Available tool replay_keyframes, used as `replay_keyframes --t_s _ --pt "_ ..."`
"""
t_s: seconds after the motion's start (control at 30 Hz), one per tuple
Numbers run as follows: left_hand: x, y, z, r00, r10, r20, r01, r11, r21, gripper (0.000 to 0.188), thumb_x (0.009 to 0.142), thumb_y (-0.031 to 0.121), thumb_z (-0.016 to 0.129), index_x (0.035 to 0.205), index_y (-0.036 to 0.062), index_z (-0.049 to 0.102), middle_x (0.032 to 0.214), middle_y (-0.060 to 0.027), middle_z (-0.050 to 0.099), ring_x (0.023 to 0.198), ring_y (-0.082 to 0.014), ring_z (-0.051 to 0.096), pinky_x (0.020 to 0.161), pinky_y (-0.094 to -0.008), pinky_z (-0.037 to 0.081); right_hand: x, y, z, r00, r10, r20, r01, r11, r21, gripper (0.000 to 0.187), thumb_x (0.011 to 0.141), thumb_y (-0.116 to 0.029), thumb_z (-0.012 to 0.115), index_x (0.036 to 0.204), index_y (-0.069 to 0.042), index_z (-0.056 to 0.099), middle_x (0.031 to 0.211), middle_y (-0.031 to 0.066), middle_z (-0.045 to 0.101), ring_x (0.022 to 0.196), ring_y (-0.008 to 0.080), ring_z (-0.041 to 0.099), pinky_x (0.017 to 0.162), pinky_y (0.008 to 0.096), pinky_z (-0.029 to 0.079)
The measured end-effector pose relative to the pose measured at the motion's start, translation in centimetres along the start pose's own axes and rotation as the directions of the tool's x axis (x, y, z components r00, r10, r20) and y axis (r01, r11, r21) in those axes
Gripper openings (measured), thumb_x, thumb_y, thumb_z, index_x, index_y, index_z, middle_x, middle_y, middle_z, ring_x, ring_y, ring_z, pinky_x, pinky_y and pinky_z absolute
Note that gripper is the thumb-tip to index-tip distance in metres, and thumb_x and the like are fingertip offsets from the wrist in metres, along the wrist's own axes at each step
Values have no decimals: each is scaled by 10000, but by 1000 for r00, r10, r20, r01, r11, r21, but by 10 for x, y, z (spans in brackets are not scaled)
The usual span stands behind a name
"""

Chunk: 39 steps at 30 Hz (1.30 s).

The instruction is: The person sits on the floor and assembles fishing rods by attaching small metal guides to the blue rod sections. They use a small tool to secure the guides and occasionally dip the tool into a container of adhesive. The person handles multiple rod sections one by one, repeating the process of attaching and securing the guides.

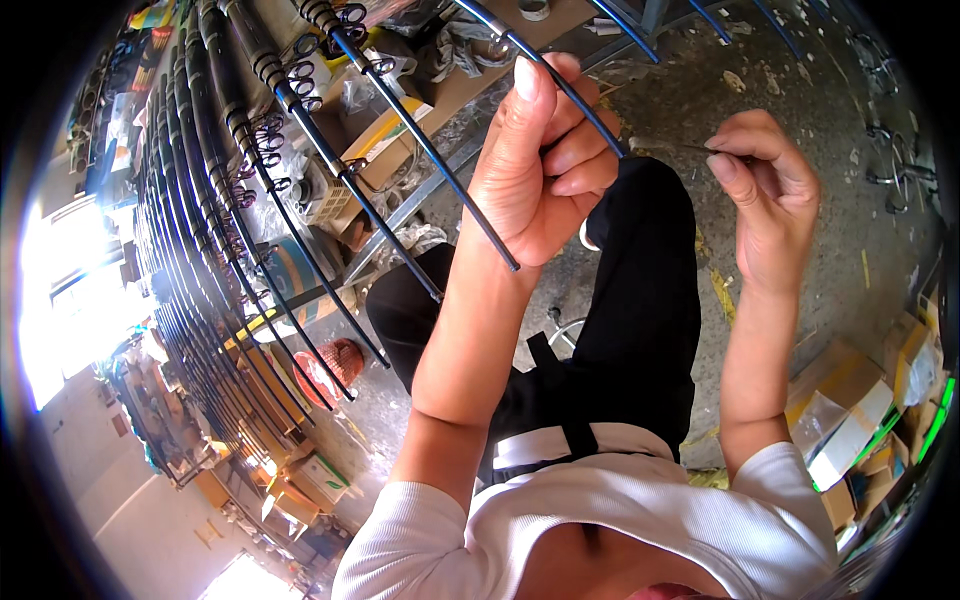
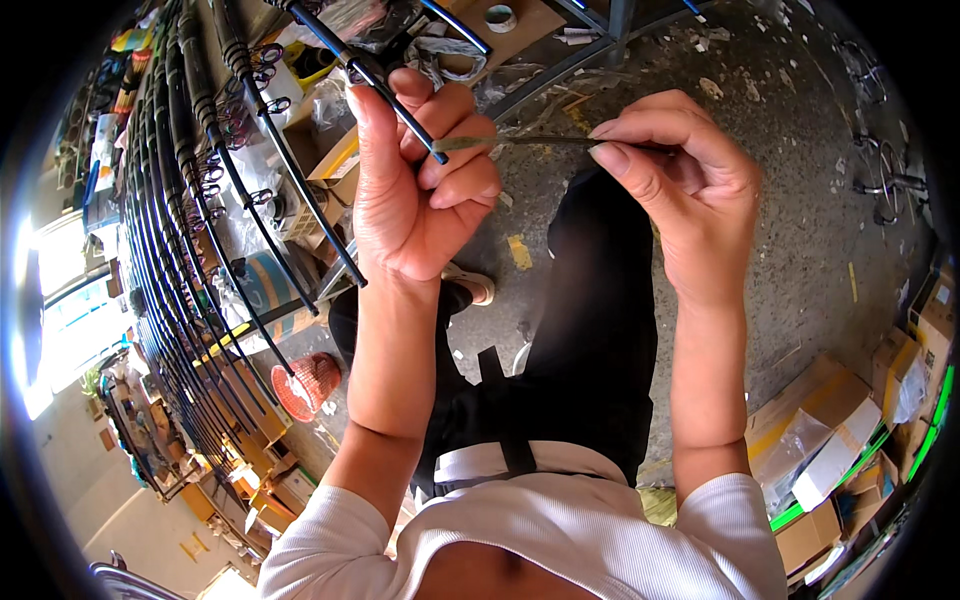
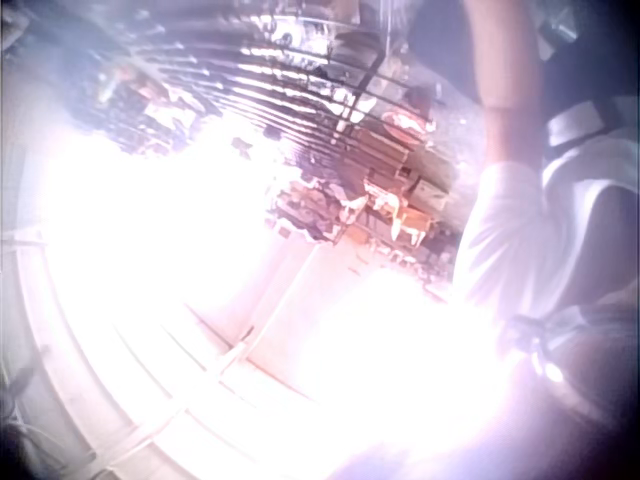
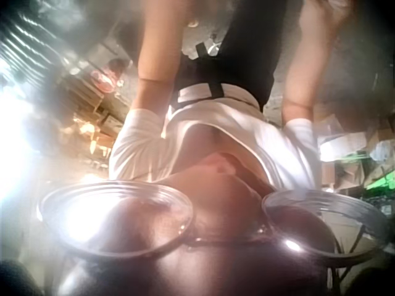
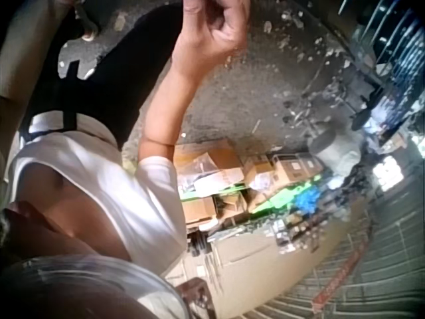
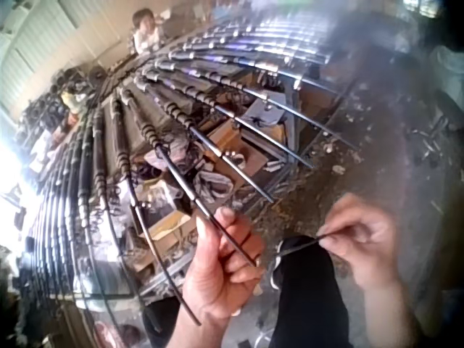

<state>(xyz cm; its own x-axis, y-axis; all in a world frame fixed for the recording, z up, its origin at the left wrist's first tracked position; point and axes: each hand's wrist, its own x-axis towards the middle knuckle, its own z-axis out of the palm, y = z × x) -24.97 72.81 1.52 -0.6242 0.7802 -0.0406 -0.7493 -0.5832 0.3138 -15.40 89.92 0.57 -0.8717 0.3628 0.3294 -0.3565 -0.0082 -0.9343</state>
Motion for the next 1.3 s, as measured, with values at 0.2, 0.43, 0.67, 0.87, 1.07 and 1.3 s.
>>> replay_keyframes --t_s 0.2,0.43,0.67,0.87,1.07,1.3 --pt "2 4 4 1000 -12 3 12 1000 15 229 816 379 620 872 158 601 679 60 311 563 -59 279 457 -184 267 5 1 5 999 -34 33 33 999 7 109 744 65 646 836 9 631 845 52 574 768 89 533 680 197 428" --pt "1 4 5 1000 -5 17 4 1000 29 224 845 375 593 879 153 597 683 61 305 562 -59 275 459 -184 266 4 4 6 998 -45 41 45 999 5 102 742 66 647 822 4 635 836 56 583 771 95 540 679 204 436" --pt "0 5 4 999 -10 44 9 1000 11 203 871 338 575 895 142 621 654 57 331 560 -61 292 456 -186 274 0 4 4 1000 -21 18 21 1000 -9 104 748 58 648 832 -2 635 840 45 570 759 84 525 676 196 420" --pt "-2 5 5 1000 -6 28 6 1000 -7 188 877 318 573 900 141 633 637 60 328 555 -60 296 451 -188 274 0 2 5 999 -23 28 23 1000 -4 103 750 59 647 834 1 637 840 43 570 753 81 525 671 193 419" --pt "-1 4 5 999 -5 34 6 1000 -11 172 883 297 570 916 144 640 632 61 314 543 -61 288 444 -188 267 -1 6 4 1000 -26 18 26 1000 -2 93 752 56 650 828 4 638 838 45 577 746 83 532 660 191 423" --pt "0 7 3 998 -8 63 9 1000 -10 163 881 253 575 983 155 656 616 57 307 529 -65 284 425 -195 255 -2 12 1 1000 1 20 -1 1000 -10 99 755 44 657 841 -2 641 838 41 580 751 88 543 673 195 430"
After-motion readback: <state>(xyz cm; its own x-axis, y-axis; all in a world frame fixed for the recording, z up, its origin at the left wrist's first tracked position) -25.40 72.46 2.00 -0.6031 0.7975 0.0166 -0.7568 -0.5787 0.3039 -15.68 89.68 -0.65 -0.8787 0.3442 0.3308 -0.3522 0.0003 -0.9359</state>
